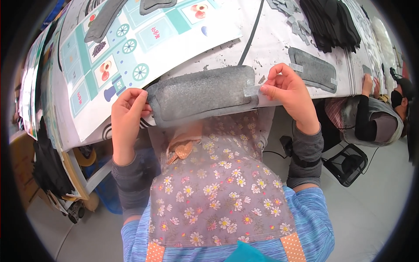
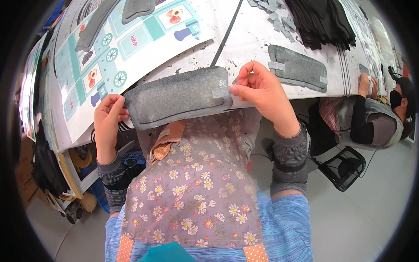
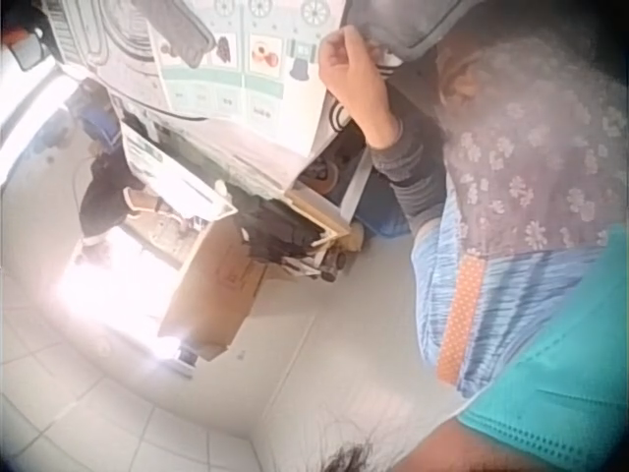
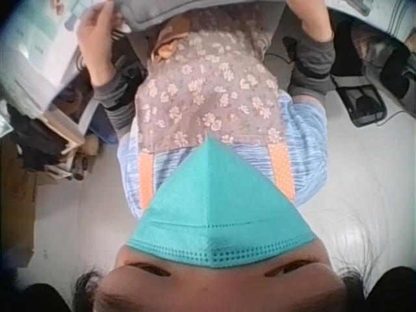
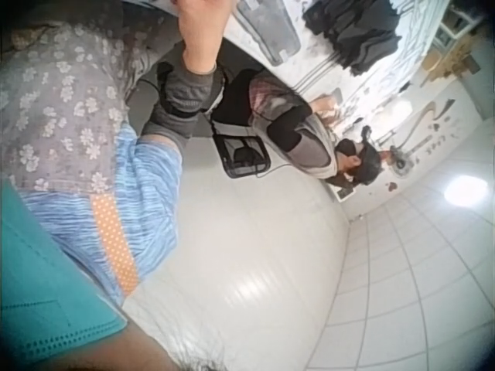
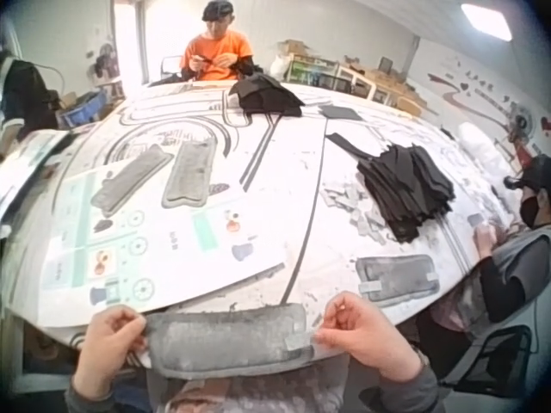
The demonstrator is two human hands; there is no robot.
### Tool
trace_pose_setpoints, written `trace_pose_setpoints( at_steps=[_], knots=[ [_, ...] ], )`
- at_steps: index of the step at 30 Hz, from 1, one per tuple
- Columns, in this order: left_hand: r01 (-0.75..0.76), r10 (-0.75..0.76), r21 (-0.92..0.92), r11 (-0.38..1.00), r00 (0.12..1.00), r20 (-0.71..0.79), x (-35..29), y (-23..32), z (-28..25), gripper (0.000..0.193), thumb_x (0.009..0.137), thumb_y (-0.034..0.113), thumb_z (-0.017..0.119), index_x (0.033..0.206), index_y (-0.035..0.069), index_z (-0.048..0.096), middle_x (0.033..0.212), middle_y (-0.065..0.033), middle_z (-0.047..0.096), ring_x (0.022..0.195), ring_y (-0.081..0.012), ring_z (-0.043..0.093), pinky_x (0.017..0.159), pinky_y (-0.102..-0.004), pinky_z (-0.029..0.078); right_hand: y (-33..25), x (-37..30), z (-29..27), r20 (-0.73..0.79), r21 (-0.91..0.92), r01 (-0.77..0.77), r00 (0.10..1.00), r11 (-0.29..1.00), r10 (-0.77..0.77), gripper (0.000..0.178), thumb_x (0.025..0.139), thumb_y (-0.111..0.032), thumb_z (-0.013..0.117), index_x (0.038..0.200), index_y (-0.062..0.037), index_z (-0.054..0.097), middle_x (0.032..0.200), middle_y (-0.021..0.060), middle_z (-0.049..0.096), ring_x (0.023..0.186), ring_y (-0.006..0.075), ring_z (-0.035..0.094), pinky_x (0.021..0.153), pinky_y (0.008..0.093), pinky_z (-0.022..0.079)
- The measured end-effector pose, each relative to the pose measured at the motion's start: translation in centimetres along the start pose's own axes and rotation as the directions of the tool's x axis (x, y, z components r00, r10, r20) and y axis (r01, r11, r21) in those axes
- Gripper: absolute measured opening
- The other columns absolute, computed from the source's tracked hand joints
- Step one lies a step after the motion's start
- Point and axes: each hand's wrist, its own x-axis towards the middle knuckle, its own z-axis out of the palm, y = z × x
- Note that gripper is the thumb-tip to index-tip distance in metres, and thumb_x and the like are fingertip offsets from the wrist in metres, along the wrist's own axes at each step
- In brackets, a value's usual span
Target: Applying adhesive strips to fabric shoe components at a factory workstation.
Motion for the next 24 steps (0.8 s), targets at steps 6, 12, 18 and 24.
trace_pose_setpoints(
  at_steps=[6, 12, 18, 24],
  knots=[
    [-0.004, 0.004, -0.012, 1.0, 1.0, -0.001, 0.1, -0.2, 0.0, 0.013, 0.097, 0.018, 0.064, 0.099, 0.005, 0.065, 0.083, 0.0036, 0.06, 0.071, -0.0047, 0.059, 0.064, -0.0188, 0.049, 1.2, 0.2, 0.7, -0.037, 0.057, 0.002, 0.999, 0.998, 0.0, 0.027, 0.087, -0.003, 0.073, 0.086, -0.0087, 0.047, 0.08, 0.0003, 0.062, 0.07, 0.0061, 0.056, 0.063, 0.0213, 0.046],
    [0.004, -0.004, -0.008, 1.0, 1.0, -0.008, 0.1, -0.1, 0.0, 0.013, 0.097, 0.018, 0.064, 0.099, 0.005, 0.065, 0.082, 0.0035, 0.06, 0.07, -0.0045, 0.059, 0.063, -0.0188, 0.049, 1.6, 0.2, 0.9, -0.051, 0.049, 0.003, 0.999, 0.999, 0.0, 0.028, 0.087, -0.002, 0.073, 0.085, -0.0085, 0.046, 0.078, -0.0013, 0.058, 0.069, 0.0054, 0.054, 0.062, 0.021, 0.045],
    [-0.003, 0.003, -0.007, 1.0, 1.0, -0.007, 0.0, 0.0, 0.1, 0.013, 0.097, 0.018, 0.064, 0.098, 0.005, 0.065, 0.081, 0.0037, 0.06, 0.07, -0.0043, 0.059, 0.063, -0.0187, 0.049, 1.2, -0.1, 2.1, -0.144, -0.223, 0.043, 0.987, 0.974, -0.077, 0.03, 0.085, -0.004, 0.075, 0.088, -0.0069, 0.045, 0.076, -0.0022, 0.054, 0.069, 0.0057, 0.048, 0.062, 0.0213, 0.043],
    [0.004, -0.004, -0.001, 1.0, 1.0, -0.012, -0.1, 0.3, 0.1, 0.013, 0.098, 0.019, 0.063, 0.098, 0.005, 0.065, 0.081, 0.0041, 0.059, 0.07, -0.0039, 0.058, 0.063, -0.0182, 0.048, -0.7, -0.7, 3.2, -0.197, -0.513, 0.004, 0.973, 0.858, -0.122, 0.03, 0.082, -0.005, 0.075, 0.09, -0.0046, 0.046, 0.074, 0.004, 0.053, 0.067, 0.0148, 0.05, 0.064, 0.0278, 0.046]
  ],
)
